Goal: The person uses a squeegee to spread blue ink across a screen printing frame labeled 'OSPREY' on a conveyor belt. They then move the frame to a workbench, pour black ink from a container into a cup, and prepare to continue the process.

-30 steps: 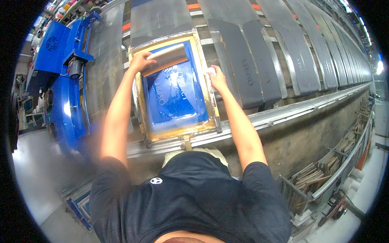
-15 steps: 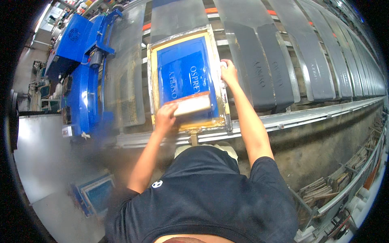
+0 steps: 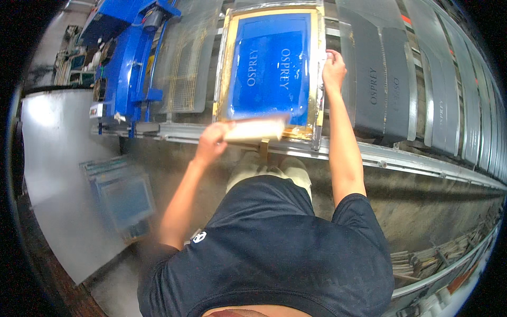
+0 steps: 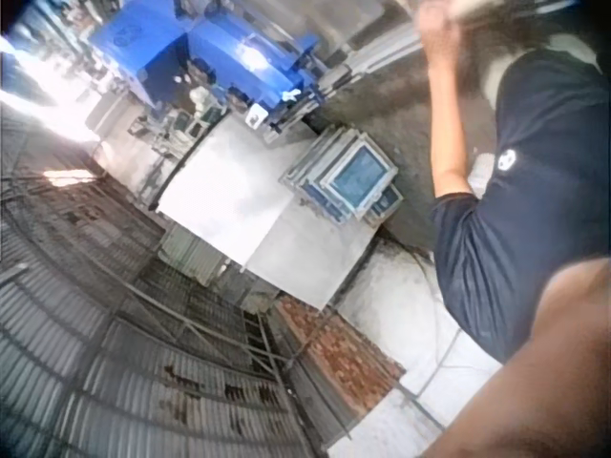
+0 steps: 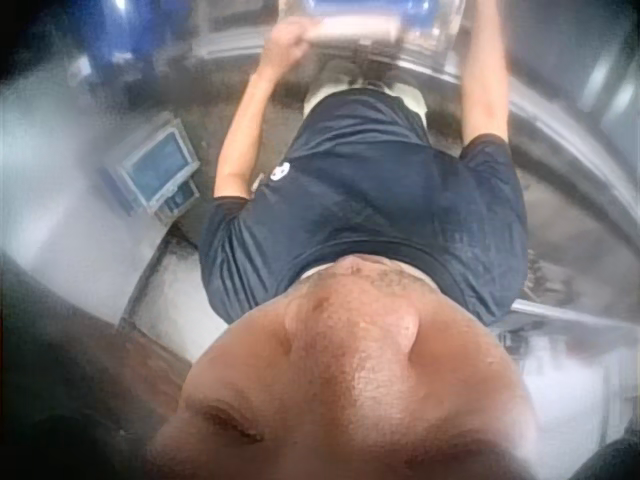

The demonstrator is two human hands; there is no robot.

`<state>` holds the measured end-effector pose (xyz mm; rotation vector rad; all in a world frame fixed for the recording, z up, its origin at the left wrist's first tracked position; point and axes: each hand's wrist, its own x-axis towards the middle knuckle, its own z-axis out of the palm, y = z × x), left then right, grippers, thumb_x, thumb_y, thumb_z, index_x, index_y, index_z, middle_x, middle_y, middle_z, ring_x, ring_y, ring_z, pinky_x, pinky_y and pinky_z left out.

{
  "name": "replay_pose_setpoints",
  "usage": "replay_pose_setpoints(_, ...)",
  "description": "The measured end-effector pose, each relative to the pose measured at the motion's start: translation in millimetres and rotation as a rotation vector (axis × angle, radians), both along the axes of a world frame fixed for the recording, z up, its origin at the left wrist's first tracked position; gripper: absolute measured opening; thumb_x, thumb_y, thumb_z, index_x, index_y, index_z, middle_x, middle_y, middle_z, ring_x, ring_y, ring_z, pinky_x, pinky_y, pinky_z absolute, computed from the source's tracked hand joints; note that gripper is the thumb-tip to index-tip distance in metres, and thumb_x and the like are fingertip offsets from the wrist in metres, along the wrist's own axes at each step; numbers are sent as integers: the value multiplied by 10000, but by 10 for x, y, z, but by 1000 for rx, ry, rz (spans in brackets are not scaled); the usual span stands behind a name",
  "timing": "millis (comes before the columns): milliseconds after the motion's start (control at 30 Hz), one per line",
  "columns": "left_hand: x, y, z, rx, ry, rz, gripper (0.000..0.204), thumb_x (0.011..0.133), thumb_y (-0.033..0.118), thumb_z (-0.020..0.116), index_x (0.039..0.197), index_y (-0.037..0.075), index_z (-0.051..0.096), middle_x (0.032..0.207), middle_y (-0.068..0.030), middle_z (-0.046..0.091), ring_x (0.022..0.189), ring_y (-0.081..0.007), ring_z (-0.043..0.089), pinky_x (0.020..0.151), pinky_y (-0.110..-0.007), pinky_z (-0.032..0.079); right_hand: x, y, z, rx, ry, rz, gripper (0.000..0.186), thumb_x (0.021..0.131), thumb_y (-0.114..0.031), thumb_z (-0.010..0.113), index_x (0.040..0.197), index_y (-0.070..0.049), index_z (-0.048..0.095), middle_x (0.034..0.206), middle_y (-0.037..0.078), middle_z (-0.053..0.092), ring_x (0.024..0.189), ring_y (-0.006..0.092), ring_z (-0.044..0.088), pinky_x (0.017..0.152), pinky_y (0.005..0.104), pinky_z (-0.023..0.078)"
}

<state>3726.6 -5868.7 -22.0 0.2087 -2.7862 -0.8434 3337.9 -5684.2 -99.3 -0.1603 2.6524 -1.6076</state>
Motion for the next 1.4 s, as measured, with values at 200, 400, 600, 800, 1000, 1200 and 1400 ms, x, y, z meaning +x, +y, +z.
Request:
replay_pose_setpoints(200, -420, -895, -445, 722, 97, 660, 592, 909, 535, 695, 1189, 13, 679, 1081, -92, 720, 1006, -146, 636, 902, -323, 487, 107, 116, 172, -211, 54, 57, 223, 1014, -234, 574, 1129, -100, 711, 700, -11, 588, 611, 74, 520, 571, 272, 427)
replay_pose_setpoints(400, -682, -1194, -840, 1401, -41, 824, 798, 889, 619, 669, 1314, -48, 563, 1255, -192, 639, 1200, -224, 573, 1027, -405, 432, 236, 200, 643, -422, -30, 65, 205, 1031, -208, 585, 1164, -97, 696, 686, -71, 512, 540, 7, 406, 453, 191, 319)
replay_pose_setpoints(600, -287, -1393, 280, 1462, 80, 433, 951, 840, 686, 671, 1412, -48, 472, 1478, -216, 474, 1390, -269, 418, 1135, -439, 333, 435, 469, 1868, -442, -92, 219, 402, 1044, -254, 521, 1410, -89, 536, 761, -103, 523, 582, -19, 413, 491, 148, 299)
replay_pose_setpoints(800, 977, -2233, 1617, 1552, 140, 238, 945, 842, 637, 705, 1410, -73, 446, 1414, -241, 515, 1298, -285, 517, 1050, -418, 447, 1437, 467, 2677, -715, -95, 637, 544, 1031, -178, 530, 1537, -89, 351, 1136, 98, 605, 858, 76, 568, 683, 180, 456)
replay_pose_setpoints(1000, 2628, -2526, 2974, 1591, 407, -4, 624, 922, 495, 688, 1251, -29, 610, 1108, -144, 717, 948, -199, 720, 818, -354, 596, 2668, 23, 3625, -1022, -82, 693, 540, 1059, -215, 501, 1554, -93, 324, 1122, 147, 637, 803, 104, 604, 675, 194, 528)
replay_pose_setpoints(1200, 3234, -2310, 3387, 1522, 425, 253, 638, 934, 501, 670, 1255, -46, 596, 1126, -139, 711, 961, -205, 718, 809, -358, 599, 3046, -414, 3506, -681, 382, 686, 539, 1037, -266, 561, 1522, -84, 411, 1036, 45, 644, 770, 54, 562, 669, 177, 471)
replay_pose_setpoints(1400, 3250, -2189, 3506, 1424, 476, 355, 663, 930, 529, 659, 1296, -20, 582, 1171, -126, 693, 1047, -216, 688, 891, -389, 566, 2746, -730, 3208, -615, 289, 535, 548, 1012, -227, 581, 1520, -96, 426, 1305, 52, 561, 888, 75, 515, 672, 197, 427)
